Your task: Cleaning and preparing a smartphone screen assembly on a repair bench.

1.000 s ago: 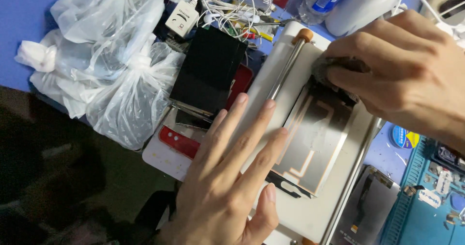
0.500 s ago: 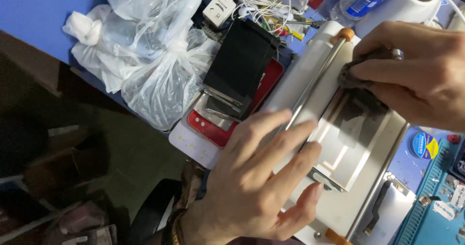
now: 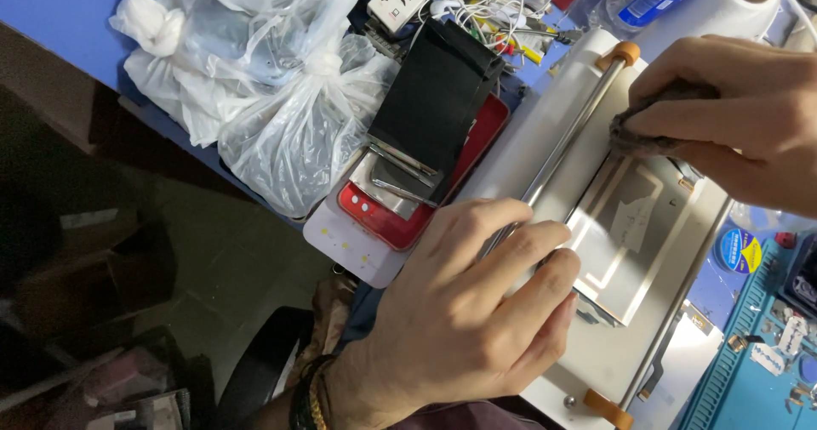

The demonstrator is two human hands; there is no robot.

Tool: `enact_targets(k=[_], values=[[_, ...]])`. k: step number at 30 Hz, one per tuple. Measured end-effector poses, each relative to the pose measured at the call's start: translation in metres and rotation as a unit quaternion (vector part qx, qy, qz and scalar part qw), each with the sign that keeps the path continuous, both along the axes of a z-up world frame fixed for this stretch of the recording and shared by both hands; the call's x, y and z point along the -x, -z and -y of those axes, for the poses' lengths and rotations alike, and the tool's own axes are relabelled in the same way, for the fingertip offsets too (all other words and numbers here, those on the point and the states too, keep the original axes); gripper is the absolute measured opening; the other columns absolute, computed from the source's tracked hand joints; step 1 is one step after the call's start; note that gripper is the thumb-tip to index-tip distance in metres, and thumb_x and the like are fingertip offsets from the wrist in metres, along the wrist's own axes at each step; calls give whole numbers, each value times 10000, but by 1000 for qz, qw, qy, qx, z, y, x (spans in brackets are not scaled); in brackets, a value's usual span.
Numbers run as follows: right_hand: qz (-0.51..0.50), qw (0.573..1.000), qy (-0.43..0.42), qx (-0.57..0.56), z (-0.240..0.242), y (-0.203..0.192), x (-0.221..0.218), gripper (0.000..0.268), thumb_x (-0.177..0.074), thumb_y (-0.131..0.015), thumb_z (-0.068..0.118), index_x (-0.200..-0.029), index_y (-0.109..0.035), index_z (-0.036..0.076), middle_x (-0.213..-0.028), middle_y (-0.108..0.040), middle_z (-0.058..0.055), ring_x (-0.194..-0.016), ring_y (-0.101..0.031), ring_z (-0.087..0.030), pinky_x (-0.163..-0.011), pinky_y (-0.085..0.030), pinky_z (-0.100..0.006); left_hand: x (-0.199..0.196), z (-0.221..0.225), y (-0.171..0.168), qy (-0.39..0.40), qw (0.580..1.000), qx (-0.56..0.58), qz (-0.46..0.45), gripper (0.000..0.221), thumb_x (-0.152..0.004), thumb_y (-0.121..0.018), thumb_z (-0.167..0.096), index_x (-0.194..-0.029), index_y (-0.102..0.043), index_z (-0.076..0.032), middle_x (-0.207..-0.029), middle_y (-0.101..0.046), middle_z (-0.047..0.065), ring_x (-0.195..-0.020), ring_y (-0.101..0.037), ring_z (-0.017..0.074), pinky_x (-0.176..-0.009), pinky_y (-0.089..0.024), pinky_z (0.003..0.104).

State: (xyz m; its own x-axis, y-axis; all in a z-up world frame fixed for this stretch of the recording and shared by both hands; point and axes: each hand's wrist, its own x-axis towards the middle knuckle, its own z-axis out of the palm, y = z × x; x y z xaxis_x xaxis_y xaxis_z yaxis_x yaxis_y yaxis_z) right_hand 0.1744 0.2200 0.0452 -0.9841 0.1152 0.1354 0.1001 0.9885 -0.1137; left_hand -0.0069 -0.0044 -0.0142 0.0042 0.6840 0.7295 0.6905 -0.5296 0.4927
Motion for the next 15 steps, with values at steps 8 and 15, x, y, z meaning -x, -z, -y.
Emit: enact_targets(k=[8, 15], values=[[11, 999, -20, -36, 4, -5, 5, 168, -1019, -607, 154, -1052, -725, 39, -1116, -658, -147, -903, -651, -346, -813, -528, -456, 0, 0, 0, -2, 1000, -1, -3, 117, -1007, -572, -69, -1023, -641, 24, -1126, -662, 148, -1045, -601, 354, -919, -508, 466], [109, 994, 1, -24, 5, -12, 19, 145, -955, -635, 219, -1049, -722, 151, -1118, -652, -49, -975, -692, -280, -659, -568, -465, -2, -1, -1, -14, 1000, 3, -12, 102, -995, -612, -65, -1013, -654, 26, -1142, -661, 156, -1069, -605, 363, -928, -517, 494]])
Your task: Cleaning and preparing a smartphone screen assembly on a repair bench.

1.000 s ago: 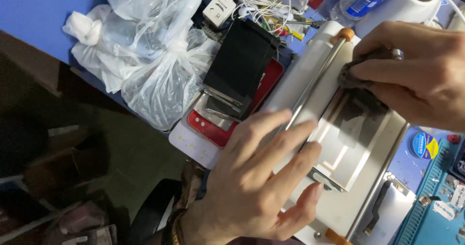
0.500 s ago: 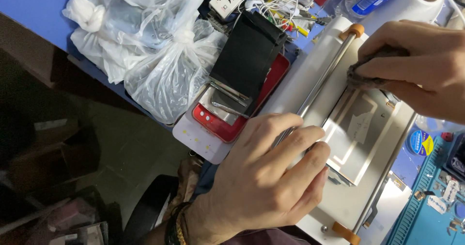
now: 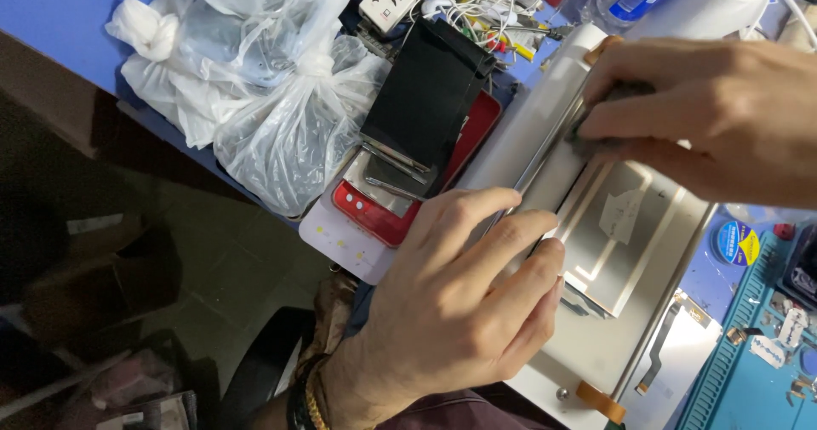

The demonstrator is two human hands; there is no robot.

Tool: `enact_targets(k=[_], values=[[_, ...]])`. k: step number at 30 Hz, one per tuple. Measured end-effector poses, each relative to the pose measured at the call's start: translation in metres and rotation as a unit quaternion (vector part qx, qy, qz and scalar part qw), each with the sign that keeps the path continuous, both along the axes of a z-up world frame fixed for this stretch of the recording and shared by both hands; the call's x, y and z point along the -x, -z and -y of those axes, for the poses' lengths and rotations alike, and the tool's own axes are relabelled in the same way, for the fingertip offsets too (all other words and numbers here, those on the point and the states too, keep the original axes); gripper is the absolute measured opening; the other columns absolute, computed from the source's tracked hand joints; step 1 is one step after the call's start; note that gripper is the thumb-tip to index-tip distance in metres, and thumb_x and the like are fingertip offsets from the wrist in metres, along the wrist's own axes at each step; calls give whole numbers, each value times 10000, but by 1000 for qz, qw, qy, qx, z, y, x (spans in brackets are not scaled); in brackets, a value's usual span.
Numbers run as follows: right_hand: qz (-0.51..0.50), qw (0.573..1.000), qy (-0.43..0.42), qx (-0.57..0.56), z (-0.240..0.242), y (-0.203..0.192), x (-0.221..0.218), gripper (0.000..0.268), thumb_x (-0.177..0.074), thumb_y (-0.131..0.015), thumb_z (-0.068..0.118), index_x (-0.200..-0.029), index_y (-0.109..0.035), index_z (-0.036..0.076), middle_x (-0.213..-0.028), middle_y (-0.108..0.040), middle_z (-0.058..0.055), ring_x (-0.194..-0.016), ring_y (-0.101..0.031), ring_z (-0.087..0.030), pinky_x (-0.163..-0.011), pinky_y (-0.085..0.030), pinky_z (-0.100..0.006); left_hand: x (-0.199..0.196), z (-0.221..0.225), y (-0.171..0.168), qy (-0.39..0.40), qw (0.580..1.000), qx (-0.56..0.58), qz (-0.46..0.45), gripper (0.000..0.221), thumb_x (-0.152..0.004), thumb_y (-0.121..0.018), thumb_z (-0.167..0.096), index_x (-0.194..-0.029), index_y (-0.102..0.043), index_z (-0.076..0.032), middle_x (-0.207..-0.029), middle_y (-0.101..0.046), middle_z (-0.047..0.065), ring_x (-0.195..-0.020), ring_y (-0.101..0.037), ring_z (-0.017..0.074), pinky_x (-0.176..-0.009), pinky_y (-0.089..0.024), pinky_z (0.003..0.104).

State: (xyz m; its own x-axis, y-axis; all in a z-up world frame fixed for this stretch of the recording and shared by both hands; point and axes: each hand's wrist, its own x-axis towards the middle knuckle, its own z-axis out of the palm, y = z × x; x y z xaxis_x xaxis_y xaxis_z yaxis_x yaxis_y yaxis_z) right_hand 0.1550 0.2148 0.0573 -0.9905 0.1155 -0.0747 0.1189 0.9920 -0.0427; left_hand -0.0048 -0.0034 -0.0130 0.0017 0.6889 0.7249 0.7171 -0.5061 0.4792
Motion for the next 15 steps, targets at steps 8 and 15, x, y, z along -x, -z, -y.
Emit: enact_targets(k=[8, 15], values=[[-77, 997, -6, 20, 10, 6, -5, 94, -967, -698, 110, -1024, -737, 46, -1134, -672, -129, -876, -681, -284, -757, -547, -372, 2, -1, -1, 5, 1000, -5, 15, 98, -1004, -596, -59, -982, -619, 34, -1055, -624, 159, -1010, -572, 352, -913, -503, 492], [-85, 995, 50, 7, 24, 15, -14, 62, -1028, -673, 85, -1043, -728, 63, -1009, -672, -97, -837, -654, -247, -715, -511, -368, 3, -2, 3, 25, 996, 42, 78, 196, -1012, -594, -70, -1150, -564, 67, -1177, -590, 217, -1110, -587, 402, -1031, -505, 496]])
